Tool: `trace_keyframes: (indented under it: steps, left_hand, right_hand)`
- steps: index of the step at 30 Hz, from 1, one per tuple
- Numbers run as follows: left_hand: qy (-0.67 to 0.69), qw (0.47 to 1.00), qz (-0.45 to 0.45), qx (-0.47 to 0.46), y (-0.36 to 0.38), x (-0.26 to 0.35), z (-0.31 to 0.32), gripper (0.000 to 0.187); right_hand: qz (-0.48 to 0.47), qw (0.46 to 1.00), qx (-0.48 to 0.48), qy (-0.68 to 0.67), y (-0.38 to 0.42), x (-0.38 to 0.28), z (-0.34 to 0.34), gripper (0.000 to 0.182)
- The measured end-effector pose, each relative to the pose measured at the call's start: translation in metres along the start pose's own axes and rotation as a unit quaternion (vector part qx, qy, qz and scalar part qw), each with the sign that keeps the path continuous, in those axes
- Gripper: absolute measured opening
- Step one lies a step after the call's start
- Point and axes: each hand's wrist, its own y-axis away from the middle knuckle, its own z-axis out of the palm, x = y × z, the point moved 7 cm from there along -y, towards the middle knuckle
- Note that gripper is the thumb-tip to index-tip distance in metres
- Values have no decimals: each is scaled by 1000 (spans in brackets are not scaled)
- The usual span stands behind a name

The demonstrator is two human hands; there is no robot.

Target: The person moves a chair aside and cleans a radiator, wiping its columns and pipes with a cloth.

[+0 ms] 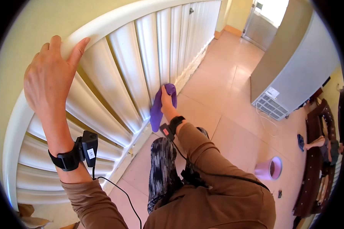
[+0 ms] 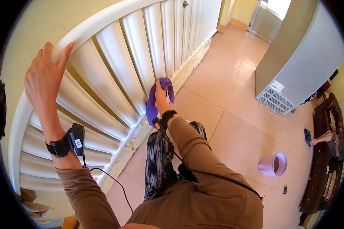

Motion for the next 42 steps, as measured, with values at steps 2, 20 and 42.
trace_keyframes:
  steps: [2,20,42]
  left_hand:
    - [15,998,16,53,-1,0,-6,56]
    - [-4,1000,-25,7,-10,2,-14,54]
    - [17,1000,-9,-1,-7,2,-8,55]
  right_hand:
    - [71,993,-52,-78,-37,6,16,54]
    - [-620,785,10,-2,65,-289,21,68]
    - [-133,987,-85,-14,-140,-130,37,50]
